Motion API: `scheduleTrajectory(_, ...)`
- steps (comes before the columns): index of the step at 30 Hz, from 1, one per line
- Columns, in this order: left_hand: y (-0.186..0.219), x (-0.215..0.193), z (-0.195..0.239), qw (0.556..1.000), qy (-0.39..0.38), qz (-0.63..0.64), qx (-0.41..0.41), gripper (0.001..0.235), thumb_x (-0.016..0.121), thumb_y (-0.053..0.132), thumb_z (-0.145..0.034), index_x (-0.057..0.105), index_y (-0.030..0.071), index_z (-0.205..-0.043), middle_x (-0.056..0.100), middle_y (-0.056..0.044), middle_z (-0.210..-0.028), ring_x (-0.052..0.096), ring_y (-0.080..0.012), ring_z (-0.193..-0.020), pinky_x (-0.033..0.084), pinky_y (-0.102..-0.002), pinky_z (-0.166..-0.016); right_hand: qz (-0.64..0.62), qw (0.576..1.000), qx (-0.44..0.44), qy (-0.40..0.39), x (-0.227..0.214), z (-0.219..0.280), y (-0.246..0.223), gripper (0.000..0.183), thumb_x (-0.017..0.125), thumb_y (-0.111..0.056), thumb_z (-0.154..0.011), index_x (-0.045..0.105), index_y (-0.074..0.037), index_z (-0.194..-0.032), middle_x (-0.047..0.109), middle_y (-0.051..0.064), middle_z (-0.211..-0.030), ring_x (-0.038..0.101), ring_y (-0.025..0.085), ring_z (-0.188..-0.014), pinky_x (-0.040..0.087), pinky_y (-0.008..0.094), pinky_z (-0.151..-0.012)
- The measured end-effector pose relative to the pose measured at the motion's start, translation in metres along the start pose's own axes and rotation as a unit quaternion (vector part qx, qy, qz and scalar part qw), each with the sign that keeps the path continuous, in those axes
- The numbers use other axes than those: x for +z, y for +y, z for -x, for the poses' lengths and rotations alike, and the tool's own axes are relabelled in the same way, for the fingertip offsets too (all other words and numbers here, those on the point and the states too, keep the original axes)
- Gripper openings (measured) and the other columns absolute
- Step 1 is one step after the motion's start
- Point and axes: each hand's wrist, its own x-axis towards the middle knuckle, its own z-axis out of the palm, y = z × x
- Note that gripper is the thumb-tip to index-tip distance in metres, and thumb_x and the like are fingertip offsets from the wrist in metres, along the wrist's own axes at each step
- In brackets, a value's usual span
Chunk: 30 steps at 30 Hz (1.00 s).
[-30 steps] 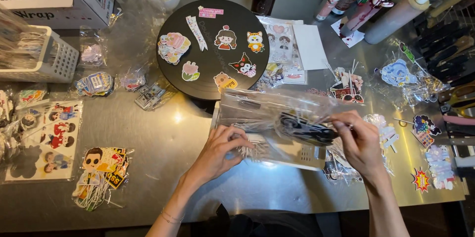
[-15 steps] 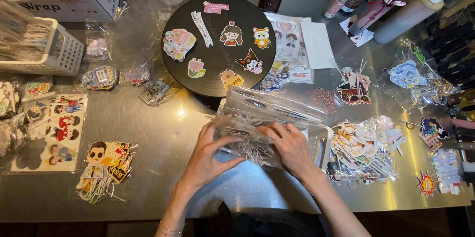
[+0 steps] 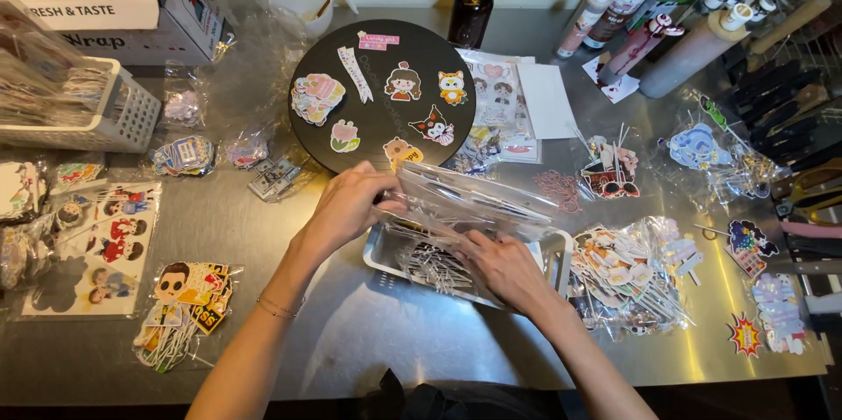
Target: The person sorts and packs various stickers into plastic bags by hand at a workstation, placing the filled bags into a white basket.
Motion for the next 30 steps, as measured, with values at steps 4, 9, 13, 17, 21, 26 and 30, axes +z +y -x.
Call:
scheduleTrajectory(4, 0.018, -0.024, 0.011, 0.958, 0.197, 0.206, 0.039, 0.012, 0.068, 0.006, -0.096, 0.06, 0.006, -0.105, 0.077, -0.014, -0.095, 0.074, -0.0296, -0.093, 0.055, -0.043, -0.085, -0.007, 0.998, 0.022, -0.053, 0.037, 0.006, 0.014, 0.014, 0.043, -0.032, -0.103, 0.054, -0.026, -0.106, 0.062, -0.002, -0.094, 0.068, 0.032, -0.064, 0.052, 0.039, -0.065)
scheduleTrajectory(9, 0.05, -0.084, 0.045, 0.881, 0.347, 0.32, 0.041, 0.014, 0.054, 0.011, -0.109, 0.043, 0.006, -0.116, 0.066, -0.01, -0.092, 0.069, -0.0175, -0.085, 0.057, -0.032, -0.08, -0.11, 0.988, 0.09, -0.066, -0.021, 0.0, -0.001, 0.03, 0.049, -0.035, -0.1, 0.052, -0.018, -0.124, 0.067, 0.01, -0.093, 0.073, 0.04, -0.073, 0.058, 0.049, -0.07)
scheduleTrajectory(13, 0.039, -0.096, 0.076, 0.801, 0.393, 0.452, -0.016, 0.023, 0.049, 0.017, -0.109, 0.037, 0.006, -0.126, 0.069, -0.016, -0.098, 0.074, -0.0224, -0.076, 0.066, -0.031, -0.062, -0.206, 0.953, 0.211, 0.067, -0.077, 0.023, -0.01, 0.045, 0.045, -0.031, -0.103, 0.053, -0.027, -0.147, 0.064, 0.009, -0.091, 0.069, 0.042, -0.079, 0.058, 0.05, -0.075)
scheduleTrajectory(17, 0.036, -0.09, 0.114, 0.784, 0.375, 0.486, -0.089, 0.022, 0.061, 0.012, -0.1, 0.048, 0.008, -0.117, 0.066, -0.014, -0.098, 0.07, -0.0226, -0.07, 0.063, -0.033, -0.052, -0.367, 0.853, 0.296, 0.225, -0.146, 0.024, -0.084, 0.056, 0.03, -0.041, -0.108, 0.064, -0.007, -0.136, 0.055, 0.007, -0.075, 0.049, 0.015, -0.066, 0.039, 0.028, -0.056)
scheduleTrajectory(21, 0.032, -0.093, 0.157, 0.766, 0.258, 0.587, -0.054, 0.018, 0.063, 0.003, -0.096, 0.052, 0.005, -0.111, 0.062, -0.015, -0.088, 0.062, -0.0221, -0.079, 0.063, -0.037, -0.053, -0.508, 0.814, 0.221, 0.174, -0.16, -0.028, -0.147, 0.065, 0.031, -0.049, -0.103, 0.065, -0.003, -0.133, 0.057, 0.003, -0.089, 0.041, 0.008, -0.064, 0.024, 0.029, -0.08)
scheduleTrajectory(26, -0.005, -0.101, 0.201, 0.805, 0.184, 0.559, -0.079, 0.017, 0.069, 0.005, -0.093, 0.056, 0.004, -0.105, 0.069, -0.015, -0.092, 0.072, -0.023, -0.082, 0.061, -0.032, -0.076, -0.688, 0.71, 0.15, 0.013, -0.12, -0.082, -0.18, 0.062, 0.06, -0.051, -0.091, 0.072, 0.004, -0.118, 0.059, 0.009, -0.106, 0.037, 0.01, -0.055, 0.027, 0.026, -0.054)
scheduleTrajectory(30, -0.053, -0.127, 0.239, 0.817, 0.111, 0.553, -0.121, 0.026, 0.077, 0.009, -0.085, 0.06, 0.005, -0.105, 0.075, -0.017, -0.114, 0.073, -0.0208, -0.103, 0.061, -0.033, -0.093, -0.535, 0.833, 0.143, 0.009, -0.109, -0.119, -0.218, 0.025, 0.063, -0.016, -0.094, 0.077, 0.002, -0.104, 0.079, 0.015, -0.1, 0.073, 0.021, -0.083, 0.055, 0.033, -0.073)
